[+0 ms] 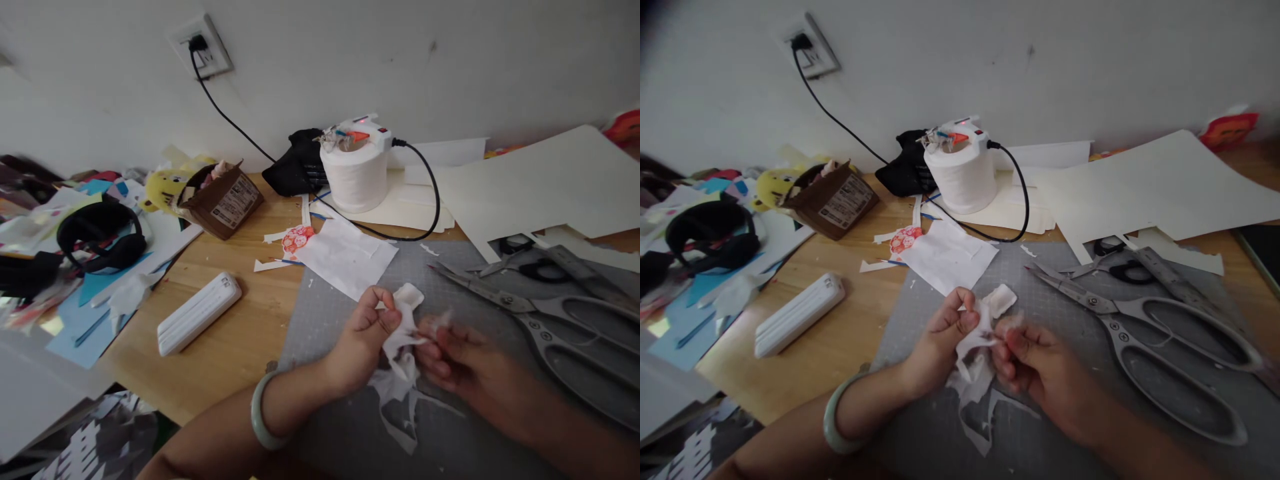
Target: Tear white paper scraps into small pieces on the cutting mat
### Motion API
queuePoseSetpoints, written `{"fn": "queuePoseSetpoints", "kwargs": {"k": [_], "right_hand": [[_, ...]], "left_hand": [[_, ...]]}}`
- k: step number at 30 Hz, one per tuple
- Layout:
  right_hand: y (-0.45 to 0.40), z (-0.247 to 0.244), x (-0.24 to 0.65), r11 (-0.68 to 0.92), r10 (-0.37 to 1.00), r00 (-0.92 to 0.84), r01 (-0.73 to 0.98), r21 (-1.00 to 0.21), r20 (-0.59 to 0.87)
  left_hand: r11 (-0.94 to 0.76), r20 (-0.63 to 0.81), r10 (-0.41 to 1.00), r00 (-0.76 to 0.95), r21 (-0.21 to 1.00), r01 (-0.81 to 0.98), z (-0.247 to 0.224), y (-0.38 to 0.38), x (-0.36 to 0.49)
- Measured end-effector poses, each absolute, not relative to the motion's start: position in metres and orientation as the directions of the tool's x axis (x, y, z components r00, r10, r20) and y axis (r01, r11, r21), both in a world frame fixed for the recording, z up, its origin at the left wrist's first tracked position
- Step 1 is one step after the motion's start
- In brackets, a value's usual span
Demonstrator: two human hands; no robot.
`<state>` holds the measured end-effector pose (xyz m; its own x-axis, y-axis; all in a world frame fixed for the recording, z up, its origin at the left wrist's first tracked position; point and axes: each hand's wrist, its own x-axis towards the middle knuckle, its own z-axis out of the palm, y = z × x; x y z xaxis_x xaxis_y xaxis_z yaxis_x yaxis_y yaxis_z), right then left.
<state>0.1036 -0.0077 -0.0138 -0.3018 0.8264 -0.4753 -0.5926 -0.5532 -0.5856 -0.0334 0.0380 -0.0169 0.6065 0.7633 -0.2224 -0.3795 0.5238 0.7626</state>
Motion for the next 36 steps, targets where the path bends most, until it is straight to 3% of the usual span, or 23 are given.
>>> {"fn": "queuePoseSetpoints", "kwargs": {"k": [5, 11, 15, 18, 21, 29, 33, 36], "right_hand": [[-0.004, -0.014, 0.105, -0.555, 0.832, -0.293, -0.457, -0.695, -0.471], [-0.005, -0.015, 0.1, -0.55, 0.831, -0.248, -0.228, -0.803, -0.499], [-0.007, -0.012, 0.102, -0.556, 0.828, -0.266, -0.287, -0.78, -0.493], [-0.006, -0.011, 0.106, -0.561, 0.827, -0.358, -0.479, -0.676, -0.433], [-0.005, -0.012, 0.109, -0.56, 0.828, -0.372, -0.581, -0.591, -0.419], [-0.002, -0.019, 0.107, -0.514, 0.843, -0.318, -0.24, -0.824, -0.433], [-0.004, -0.019, 0.106, -0.519, 0.837, -0.316, -0.2, -0.831, -0.446], [-0.006, -0.018, 0.106, -0.574, 0.808, -0.343, -0.274, -0.771, -0.479]], "left_hand": [[0.472, -0.183, 0.762, 0.622, 0.814, -0.339, -0.026, 0.035, -0.031], [0.384, -0.225, 0.709, 0.668, 0.918, -0.099, -0.025, 0.029, -0.036], [0.443, -0.213, 0.688, 0.694, 0.881, -0.168, -0.019, 0.033, -0.037], [0.492, -0.2, 0.74, 0.642, 0.812, -0.315, -0.015, 0.037, -0.036], [0.487, -0.187, 0.751, 0.633, 0.804, -0.341, -0.015, 0.035, -0.035], [0.249, -0.117, 0.752, 0.649, 0.962, -0.115, -0.027, 0.028, -0.039], [0.208, -0.114, 0.743, 0.659, 0.976, -0.066, -0.022, 0.029, -0.039], [0.324, -0.129, 0.712, 0.69, 0.933, -0.159, -0.016, 0.031, -0.038]]}}
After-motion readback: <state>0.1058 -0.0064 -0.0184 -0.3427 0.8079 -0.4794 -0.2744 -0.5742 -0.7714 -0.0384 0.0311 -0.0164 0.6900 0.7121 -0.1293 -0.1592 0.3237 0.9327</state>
